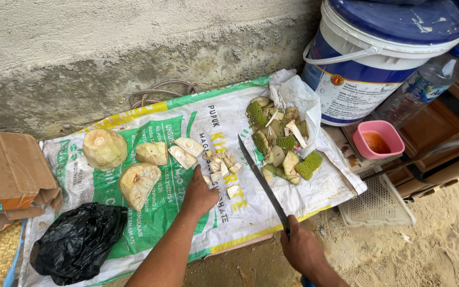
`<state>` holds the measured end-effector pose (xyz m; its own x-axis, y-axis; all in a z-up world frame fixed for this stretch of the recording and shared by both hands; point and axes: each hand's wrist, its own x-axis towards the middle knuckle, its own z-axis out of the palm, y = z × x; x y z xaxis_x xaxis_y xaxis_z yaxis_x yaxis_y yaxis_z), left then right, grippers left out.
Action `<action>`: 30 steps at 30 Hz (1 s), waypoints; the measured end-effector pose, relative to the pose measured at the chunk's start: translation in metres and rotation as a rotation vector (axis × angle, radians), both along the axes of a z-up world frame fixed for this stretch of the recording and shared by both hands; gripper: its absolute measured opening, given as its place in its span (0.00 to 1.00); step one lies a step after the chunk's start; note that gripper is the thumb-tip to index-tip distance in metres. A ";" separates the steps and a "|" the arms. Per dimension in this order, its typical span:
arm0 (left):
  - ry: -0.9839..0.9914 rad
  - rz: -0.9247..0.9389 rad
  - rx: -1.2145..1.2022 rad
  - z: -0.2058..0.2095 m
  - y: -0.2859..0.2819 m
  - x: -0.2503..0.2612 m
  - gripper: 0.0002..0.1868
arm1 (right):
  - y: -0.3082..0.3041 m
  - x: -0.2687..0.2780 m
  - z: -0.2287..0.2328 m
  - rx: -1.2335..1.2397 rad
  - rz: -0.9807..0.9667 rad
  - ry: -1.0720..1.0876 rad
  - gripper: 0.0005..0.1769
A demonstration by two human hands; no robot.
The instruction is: The person cuts a jackfruit into small pieces on a plastic sack using a knife, moving the cut pieces into a pile.
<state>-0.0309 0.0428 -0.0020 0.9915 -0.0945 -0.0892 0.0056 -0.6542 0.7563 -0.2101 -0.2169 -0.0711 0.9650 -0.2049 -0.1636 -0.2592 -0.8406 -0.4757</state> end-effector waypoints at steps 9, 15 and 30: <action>-0.018 -0.086 0.057 0.020 0.002 -0.016 0.53 | -0.035 0.004 0.023 -0.087 -0.154 0.208 0.20; 0.032 -0.099 0.095 0.028 0.018 -0.024 0.49 | -0.022 -0.007 0.014 -0.042 -0.099 -0.018 0.33; -0.388 -0.244 0.270 0.004 0.086 0.079 0.24 | 0.050 0.005 0.113 0.315 -0.313 0.260 0.19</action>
